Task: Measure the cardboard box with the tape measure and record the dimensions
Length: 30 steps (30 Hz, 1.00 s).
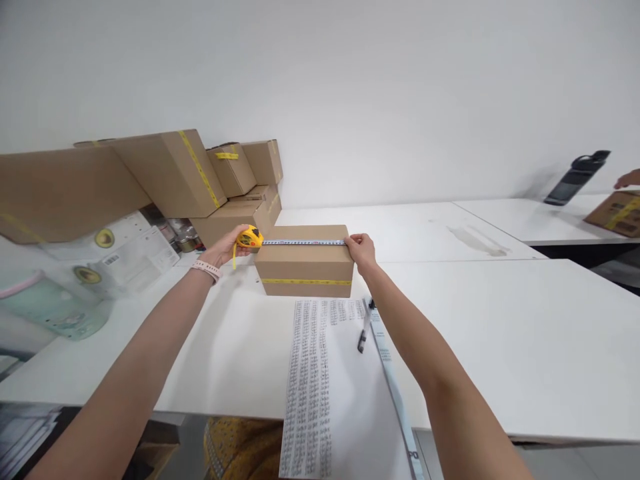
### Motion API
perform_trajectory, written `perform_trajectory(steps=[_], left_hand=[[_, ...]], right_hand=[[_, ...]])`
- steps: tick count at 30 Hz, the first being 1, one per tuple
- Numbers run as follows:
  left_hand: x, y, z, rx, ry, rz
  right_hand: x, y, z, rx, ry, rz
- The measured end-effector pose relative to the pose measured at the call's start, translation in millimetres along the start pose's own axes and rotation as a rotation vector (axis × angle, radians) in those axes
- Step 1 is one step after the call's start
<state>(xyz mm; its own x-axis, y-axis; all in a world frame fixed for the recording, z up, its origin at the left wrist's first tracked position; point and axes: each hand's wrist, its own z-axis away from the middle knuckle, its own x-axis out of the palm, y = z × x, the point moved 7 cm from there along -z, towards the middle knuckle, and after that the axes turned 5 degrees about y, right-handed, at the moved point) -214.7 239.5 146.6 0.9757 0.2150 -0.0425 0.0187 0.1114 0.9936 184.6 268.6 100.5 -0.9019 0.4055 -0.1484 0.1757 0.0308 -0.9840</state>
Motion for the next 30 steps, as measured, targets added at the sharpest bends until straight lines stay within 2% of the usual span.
perform_trajectory(steps=[7, 11, 14, 17, 20, 21, 23, 25, 27, 28, 30], left_hand=[[-3.3, -7, -1, -0.033, 0.006, 0.032], [-1.7, -10, -2, -0.02, 0.013, 0.021], [-1.7, -3, 0, 0.005, 0.021, -0.006], [-4.8, 16, 14, 0.048, 0.007, -0.042], [4.9, 27, 58, 0.085, -0.141, -0.065], [17.7, 24, 83, 0.093, -0.283, -0.077], [48.8, 2, 141, 0.021, -0.568, -0.059], [81.2, -28, 197, -0.12, -0.755, 0.076], [110.4, -52, 234, -0.219, -0.813, 0.2], [121.6, -57, 240, -0.226, -0.783, 0.263], [136.8, -56, 235, -0.207, -0.682, 0.392]], right_hand=[[-8, 7, -1, 0.035, 0.019, 0.126], [-10, 3, 3, 0.041, 0.028, 0.285], [-10, -3, 5, 0.018, 0.042, 0.393], [-15, -14, -2, -0.02, 0.056, 0.341], [-21, -34, -12, -0.101, 0.065, 0.154], [-21, -43, -14, -0.138, 0.053, 0.106], [-11, -60, -15, -0.211, -0.031, 0.072], [17, -75, -10, -0.281, -0.213, 0.116], [50, -84, -2, -0.336, -0.388, 0.241], [65, -86, -1, -0.356, -0.434, 0.335], [87, -89, -3, -0.377, -0.436, 0.517]])
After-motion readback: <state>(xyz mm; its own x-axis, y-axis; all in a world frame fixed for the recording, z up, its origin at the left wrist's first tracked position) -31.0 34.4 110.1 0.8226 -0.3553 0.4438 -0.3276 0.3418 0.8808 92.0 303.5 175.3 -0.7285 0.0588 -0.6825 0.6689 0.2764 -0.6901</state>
